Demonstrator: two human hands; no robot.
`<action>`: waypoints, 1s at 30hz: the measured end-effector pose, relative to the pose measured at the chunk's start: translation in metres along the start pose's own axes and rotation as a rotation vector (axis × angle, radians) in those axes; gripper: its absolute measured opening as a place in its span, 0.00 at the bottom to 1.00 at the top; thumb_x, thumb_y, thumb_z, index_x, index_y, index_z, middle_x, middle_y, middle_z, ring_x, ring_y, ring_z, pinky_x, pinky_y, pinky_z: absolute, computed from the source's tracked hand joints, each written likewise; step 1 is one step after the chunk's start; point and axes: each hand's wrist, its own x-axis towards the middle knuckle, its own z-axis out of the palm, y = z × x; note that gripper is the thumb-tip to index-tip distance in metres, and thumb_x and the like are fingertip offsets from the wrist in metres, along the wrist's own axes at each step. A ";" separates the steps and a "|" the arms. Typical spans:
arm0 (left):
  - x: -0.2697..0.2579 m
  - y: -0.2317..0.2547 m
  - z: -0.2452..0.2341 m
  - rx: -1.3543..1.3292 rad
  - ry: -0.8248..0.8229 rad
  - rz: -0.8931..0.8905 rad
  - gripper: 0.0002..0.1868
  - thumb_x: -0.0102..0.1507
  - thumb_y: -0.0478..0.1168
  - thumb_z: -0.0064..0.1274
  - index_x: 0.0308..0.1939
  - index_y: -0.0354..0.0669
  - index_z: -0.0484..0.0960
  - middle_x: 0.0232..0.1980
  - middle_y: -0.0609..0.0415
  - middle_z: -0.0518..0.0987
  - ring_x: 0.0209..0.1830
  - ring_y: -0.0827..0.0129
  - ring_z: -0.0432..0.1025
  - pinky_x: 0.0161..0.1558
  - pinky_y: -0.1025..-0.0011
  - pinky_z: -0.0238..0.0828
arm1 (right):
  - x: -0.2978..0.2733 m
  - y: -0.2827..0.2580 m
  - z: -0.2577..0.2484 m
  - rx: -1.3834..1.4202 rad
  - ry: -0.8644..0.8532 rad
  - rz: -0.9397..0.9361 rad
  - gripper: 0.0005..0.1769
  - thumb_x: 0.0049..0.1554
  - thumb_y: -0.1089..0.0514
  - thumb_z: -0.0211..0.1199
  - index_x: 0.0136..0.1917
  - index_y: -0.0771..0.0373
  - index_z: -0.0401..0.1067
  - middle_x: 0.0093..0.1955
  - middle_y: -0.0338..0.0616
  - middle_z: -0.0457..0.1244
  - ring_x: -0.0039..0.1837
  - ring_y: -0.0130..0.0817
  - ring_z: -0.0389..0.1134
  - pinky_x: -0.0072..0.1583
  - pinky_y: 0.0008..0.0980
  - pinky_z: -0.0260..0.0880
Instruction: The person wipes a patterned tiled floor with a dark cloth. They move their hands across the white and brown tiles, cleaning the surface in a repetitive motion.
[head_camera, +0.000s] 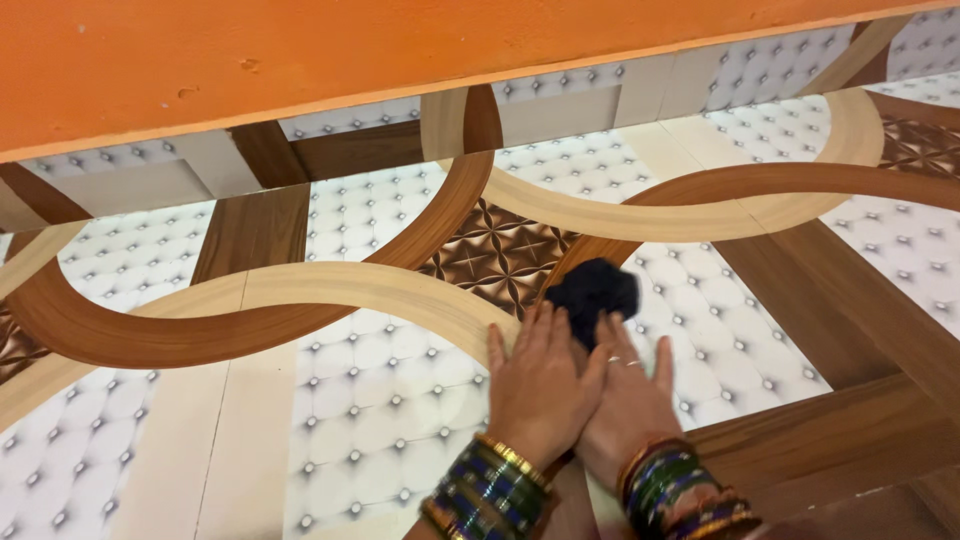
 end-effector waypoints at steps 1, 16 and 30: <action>-0.007 -0.004 -0.002 -0.006 0.023 0.001 0.40 0.67 0.61 0.36 0.72 0.31 0.61 0.78 0.41 0.57 0.81 0.57 0.46 0.75 0.45 0.22 | -0.005 -0.004 0.003 -0.001 -0.028 -0.026 0.47 0.53 0.36 0.53 0.81 0.48 0.45 0.85 0.56 0.35 0.85 0.48 0.28 0.73 0.69 0.17; 0.001 0.038 0.011 -0.125 -0.030 0.190 0.39 0.69 0.60 0.34 0.72 0.30 0.63 0.77 0.39 0.60 0.80 0.54 0.48 0.75 0.48 0.31 | -0.023 0.115 0.014 -0.048 0.157 0.266 0.37 0.60 0.41 0.40 0.82 0.35 0.49 0.80 0.46 0.47 0.81 0.37 0.42 0.72 0.71 0.30; 0.013 0.048 0.027 -0.160 -0.080 0.224 0.39 0.68 0.60 0.38 0.72 0.31 0.64 0.78 0.40 0.58 0.82 0.55 0.46 0.76 0.49 0.30 | -0.034 0.105 0.044 -0.027 0.125 0.703 0.42 0.58 0.30 0.37 0.83 0.38 0.42 0.85 0.49 0.34 0.84 0.42 0.32 0.73 0.68 0.21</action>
